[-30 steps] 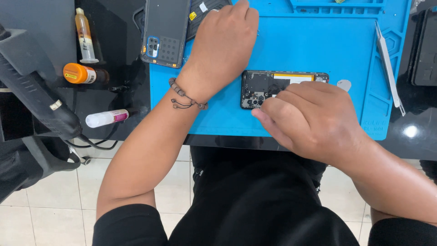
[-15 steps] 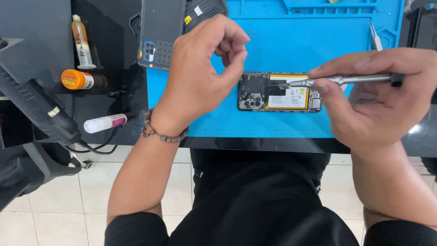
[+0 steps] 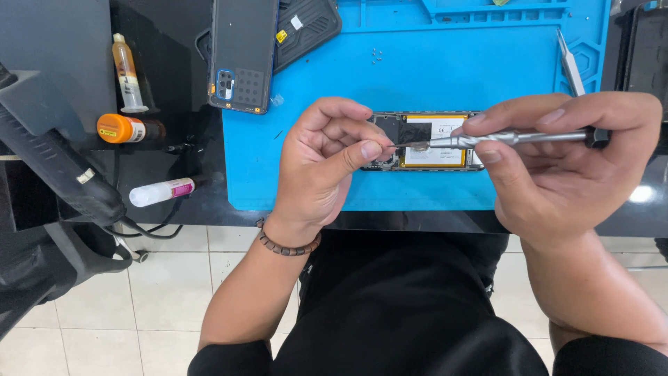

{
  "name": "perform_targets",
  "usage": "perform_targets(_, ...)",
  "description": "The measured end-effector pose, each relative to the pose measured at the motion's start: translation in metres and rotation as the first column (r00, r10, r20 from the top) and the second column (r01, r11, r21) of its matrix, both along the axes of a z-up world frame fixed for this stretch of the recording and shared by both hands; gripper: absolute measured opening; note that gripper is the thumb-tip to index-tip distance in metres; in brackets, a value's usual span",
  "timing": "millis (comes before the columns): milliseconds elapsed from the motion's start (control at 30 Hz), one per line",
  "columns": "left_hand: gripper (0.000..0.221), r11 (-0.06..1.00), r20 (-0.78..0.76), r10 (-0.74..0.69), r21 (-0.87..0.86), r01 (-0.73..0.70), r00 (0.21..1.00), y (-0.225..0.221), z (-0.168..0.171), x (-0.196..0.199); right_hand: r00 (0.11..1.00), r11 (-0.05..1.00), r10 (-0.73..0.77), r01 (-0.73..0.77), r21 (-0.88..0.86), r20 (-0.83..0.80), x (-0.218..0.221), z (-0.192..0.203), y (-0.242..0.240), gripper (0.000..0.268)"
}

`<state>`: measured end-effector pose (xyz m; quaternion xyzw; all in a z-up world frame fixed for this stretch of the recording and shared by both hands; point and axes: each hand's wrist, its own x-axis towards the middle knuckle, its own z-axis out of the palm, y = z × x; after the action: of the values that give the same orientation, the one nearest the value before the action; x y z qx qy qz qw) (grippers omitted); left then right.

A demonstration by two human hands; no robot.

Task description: The person uses a screwdriver to remove several screws from the internal frame of a disassembled smartphone. They then place the back cover onto the device and press the edges to secure it.

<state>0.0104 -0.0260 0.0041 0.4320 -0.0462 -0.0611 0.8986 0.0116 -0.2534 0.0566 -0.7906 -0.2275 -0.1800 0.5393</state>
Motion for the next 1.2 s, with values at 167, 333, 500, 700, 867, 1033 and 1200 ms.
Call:
perform_targets(167,0.026,1.0,0.005,-0.001,-0.012,0.001,1.0,-0.002,0.002,-0.003,0.998,0.998,0.055,-0.056,0.025,0.032,0.003,0.003,0.003,0.039)
perform_targets(333,0.026,0.999,0.017,0.026,0.029,-0.026,1.0,-0.003,0.006,-0.003,0.997,0.997,0.07,-0.069,-0.018,0.046,0.003,0.003,-0.002,0.039)
perform_targets(500,0.025,0.995,0.017,0.059,0.085,-0.06,0.998,-0.004,0.01,-0.004,0.986,0.991,0.137,-0.137,-0.005,0.093,0.006,-0.001,-0.008,0.038)
perform_targets(700,0.025,0.947,0.075,0.093,0.301,-0.112,0.993,-0.006,0.013,-0.005,0.932,0.933,0.359,-0.358,-0.017,0.046,0.011,0.001,-0.019,0.038)
perform_targets(867,0.03,0.812,0.237,0.004,0.566,-0.142,0.971,-0.005,0.018,-0.009,0.963,0.955,0.268,-0.259,-0.144,0.043,0.015,0.002,-0.021,0.037)
perform_targets(1033,0.046,0.532,0.465,-0.147,0.781,-0.326,0.873,0.013,0.014,-0.011,0.977,0.95,0.212,-0.208,-0.232,-0.009,0.01,0.002,-0.016,0.04)
perform_targets(1200,0.041,0.354,0.527,-0.284,0.834,-0.423,0.801,0.026,0.01,-0.008,0.982,0.834,-0.005,-0.102,-0.542,-0.191,0.006,-0.005,-0.011,0.02)
